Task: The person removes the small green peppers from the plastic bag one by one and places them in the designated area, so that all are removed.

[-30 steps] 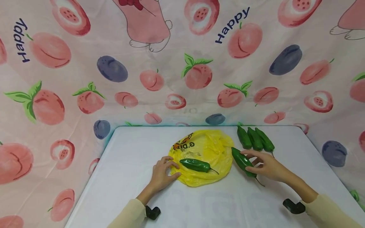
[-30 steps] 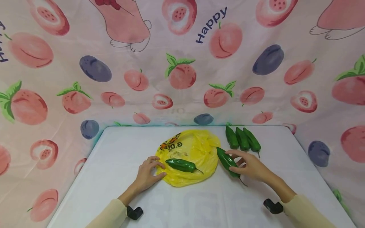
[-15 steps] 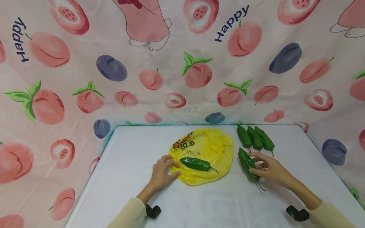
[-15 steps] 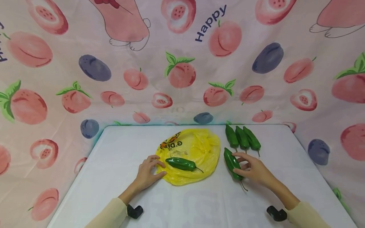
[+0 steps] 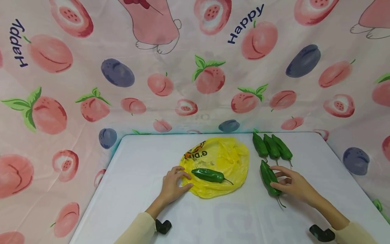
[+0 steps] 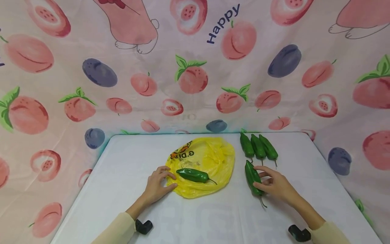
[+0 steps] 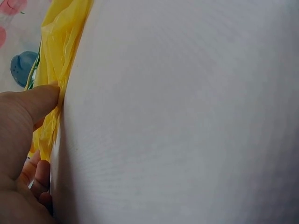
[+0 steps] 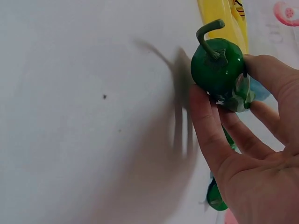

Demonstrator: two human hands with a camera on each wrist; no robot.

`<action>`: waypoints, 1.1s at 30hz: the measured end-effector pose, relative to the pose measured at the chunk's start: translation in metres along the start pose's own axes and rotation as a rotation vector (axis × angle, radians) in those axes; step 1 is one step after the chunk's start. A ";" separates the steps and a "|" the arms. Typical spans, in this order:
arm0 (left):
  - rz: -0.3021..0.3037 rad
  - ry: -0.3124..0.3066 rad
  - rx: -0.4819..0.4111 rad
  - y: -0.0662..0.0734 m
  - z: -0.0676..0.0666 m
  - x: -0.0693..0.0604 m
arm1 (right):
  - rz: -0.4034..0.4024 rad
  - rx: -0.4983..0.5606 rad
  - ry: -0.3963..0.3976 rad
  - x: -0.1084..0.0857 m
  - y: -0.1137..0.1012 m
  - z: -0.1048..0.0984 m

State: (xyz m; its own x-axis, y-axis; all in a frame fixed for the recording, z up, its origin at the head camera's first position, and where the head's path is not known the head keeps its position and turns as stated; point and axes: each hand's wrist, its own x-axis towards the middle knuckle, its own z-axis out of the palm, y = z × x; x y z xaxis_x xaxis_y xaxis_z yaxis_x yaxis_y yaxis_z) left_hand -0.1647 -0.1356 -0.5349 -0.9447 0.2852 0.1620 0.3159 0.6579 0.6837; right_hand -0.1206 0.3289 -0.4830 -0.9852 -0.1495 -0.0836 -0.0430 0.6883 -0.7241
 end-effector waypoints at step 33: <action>-0.005 -0.007 -0.025 0.000 0.000 -0.001 | 0.072 0.002 -0.052 0.004 0.011 -0.002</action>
State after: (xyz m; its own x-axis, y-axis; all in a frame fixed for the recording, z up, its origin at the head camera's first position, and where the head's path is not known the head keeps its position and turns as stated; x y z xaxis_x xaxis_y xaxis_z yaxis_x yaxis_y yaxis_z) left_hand -0.1644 -0.1361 -0.5353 -0.9456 0.2867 0.1538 0.3087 0.6417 0.7021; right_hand -0.1252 0.3370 -0.4900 -0.9758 -0.1367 -0.1706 0.0276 0.6972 -0.7164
